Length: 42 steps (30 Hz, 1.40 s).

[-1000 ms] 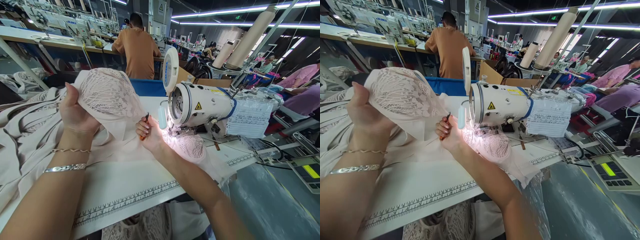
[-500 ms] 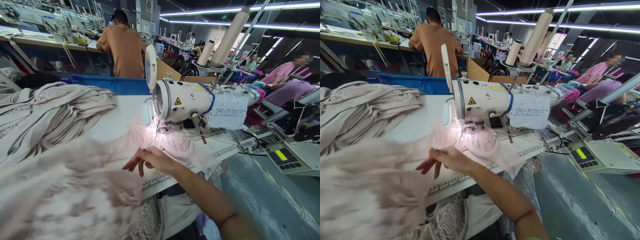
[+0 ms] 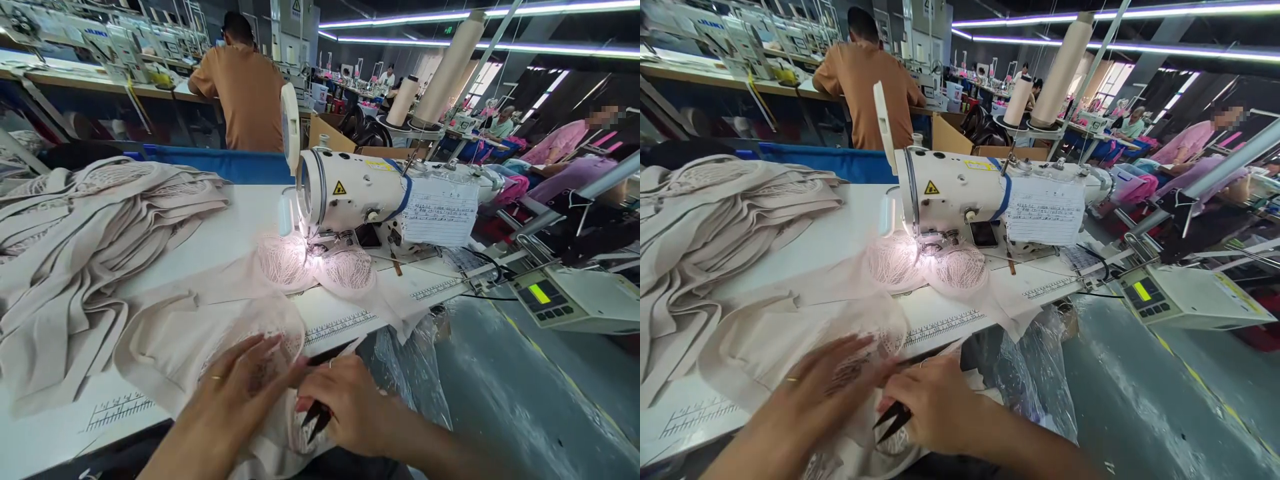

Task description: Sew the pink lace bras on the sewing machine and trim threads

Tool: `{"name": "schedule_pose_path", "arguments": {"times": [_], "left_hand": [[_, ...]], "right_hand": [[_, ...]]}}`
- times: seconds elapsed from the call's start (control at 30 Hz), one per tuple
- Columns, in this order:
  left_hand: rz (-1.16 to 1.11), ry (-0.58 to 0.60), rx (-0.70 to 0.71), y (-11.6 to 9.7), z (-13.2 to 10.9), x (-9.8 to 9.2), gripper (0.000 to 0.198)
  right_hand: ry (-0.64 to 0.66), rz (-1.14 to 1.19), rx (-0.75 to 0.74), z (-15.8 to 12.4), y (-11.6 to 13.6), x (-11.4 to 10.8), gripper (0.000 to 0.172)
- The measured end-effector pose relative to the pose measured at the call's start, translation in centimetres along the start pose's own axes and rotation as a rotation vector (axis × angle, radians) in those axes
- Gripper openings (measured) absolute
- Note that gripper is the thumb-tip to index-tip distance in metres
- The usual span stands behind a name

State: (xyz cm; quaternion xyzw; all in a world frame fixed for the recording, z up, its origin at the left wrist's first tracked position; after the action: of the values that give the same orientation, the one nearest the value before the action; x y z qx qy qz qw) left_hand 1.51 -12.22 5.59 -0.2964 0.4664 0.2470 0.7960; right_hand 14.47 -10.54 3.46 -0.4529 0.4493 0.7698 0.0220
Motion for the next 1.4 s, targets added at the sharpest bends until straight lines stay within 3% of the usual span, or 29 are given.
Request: {"name": "schedule_pose_path", "arguments": {"times": [0.13,0.27,0.33,0.43,0.5,0.53,0.67,0.77,0.83,1.07,1.23,1.4], "left_hand": [[-0.037,0.146,0.117,-1.6,1.1,1.9,0.031],[-0.342,0.316,0.052,-1.6,-0.3,1.5,0.017],[-0.589,0.468,-0.029,-1.5,-1.6,2.4,0.022],[-0.943,0.637,-0.308,-0.1,-3.6,5.2,0.033],[-1.152,0.559,-0.514,1.2,-4.3,6.6,0.047],[-1.256,0.476,-0.598,1.7,-4.5,7.1,0.052],[-1.649,0.146,-0.874,2.3,-5.3,8.6,0.057],[-1.893,-0.071,-1.001,2.0,-5.7,9.3,0.054],[-1.992,-0.155,-1.020,1.7,-5.7,9.5,0.053],[-2.094,-0.202,-1.009,0.3,-5.1,9.4,0.054],[-2.106,-0.144,-0.964,-0.6,-4.4,8.8,0.060],[-2.046,-0.039,-0.908,-1.2,-2.8,8.9,0.060]], "right_hand": [[0.155,-0.029,-0.108,-2.0,1.8,0.1,0.021],[0.288,0.108,-0.112,-3.6,2.1,-0.1,0.027],[0.324,0.201,-0.109,-3.8,2.0,0.0,0.028],[0.338,0.346,-0.057,-3.4,1.2,0.2,0.023],[0.340,0.426,0.007,-2.9,0.0,0.4,0.008],[0.347,0.465,0.043,-2.6,-0.6,0.5,0.009],[0.385,0.716,0.169,-2.0,-3.1,1.3,0.043],[0.282,0.998,0.240,-1.9,-4.6,1.9,0.056],[0.219,1.150,0.284,-2.0,-5.1,2.6,0.060],[0.147,1.277,0.317,-2.5,-5.5,4.4,0.068],[0.204,1.200,0.272,-2.3,-5.4,3.1,0.065],[0.423,0.626,0.056,-1.5,-2.0,1.9,0.052]]}}
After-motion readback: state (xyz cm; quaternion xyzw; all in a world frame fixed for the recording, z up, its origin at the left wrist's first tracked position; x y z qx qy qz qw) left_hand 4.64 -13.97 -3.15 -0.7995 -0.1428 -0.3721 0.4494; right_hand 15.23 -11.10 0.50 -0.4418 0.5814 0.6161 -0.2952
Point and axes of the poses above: each hand's wrist, its own z-axis towards the middle knuckle, its own x-axis out of the palm, y = z × x, the point moved 9 cm from there along z, towards the middle knuckle, and after that the axes turned 3 degrees about y, right-handed, at the moved point
